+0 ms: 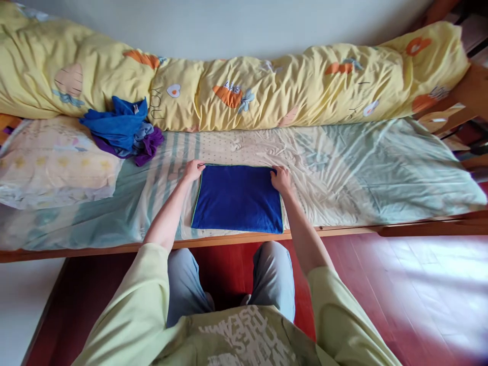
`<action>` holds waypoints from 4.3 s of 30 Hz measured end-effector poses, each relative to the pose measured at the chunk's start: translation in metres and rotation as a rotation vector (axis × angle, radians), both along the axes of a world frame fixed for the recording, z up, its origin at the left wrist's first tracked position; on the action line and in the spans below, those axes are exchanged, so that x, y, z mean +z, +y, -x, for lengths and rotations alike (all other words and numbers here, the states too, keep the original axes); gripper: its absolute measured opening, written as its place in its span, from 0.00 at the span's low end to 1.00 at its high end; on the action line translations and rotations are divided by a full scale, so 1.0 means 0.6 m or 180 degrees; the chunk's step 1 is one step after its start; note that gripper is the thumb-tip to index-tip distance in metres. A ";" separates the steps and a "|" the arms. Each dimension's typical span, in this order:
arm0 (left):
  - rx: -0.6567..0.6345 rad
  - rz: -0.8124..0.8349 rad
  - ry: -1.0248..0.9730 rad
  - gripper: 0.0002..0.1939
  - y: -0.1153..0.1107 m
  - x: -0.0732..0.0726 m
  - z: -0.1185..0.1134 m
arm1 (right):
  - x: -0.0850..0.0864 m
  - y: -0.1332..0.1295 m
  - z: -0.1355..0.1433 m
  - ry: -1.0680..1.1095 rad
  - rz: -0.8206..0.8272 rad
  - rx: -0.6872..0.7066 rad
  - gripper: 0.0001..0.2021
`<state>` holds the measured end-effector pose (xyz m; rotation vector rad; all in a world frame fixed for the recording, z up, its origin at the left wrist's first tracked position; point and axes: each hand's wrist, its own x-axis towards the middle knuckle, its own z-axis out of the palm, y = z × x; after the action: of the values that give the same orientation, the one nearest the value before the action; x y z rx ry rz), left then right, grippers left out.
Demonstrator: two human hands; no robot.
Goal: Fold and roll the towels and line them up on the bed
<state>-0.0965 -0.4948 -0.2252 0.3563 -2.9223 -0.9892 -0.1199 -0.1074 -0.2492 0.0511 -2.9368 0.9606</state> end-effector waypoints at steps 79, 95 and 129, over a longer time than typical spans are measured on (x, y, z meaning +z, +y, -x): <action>-0.0161 -0.0603 -0.0098 0.15 -0.023 -0.036 -0.256 | -0.014 0.135 -0.219 -0.0514 0.0478 0.0499 0.34; -0.1636 0.0531 0.1080 0.22 0.006 -0.053 -0.322 | -0.065 0.132 -0.271 0.1213 -0.0336 0.1661 0.17; -0.0129 -0.0374 -0.0183 0.13 -0.019 -0.011 -0.128 | -0.030 0.118 -0.100 -0.0429 0.0718 0.0132 0.17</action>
<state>-0.0194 -0.5059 -0.2319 0.3367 -2.9407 -1.1791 -0.0600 -0.0365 -0.2675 0.0394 -2.9334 1.3454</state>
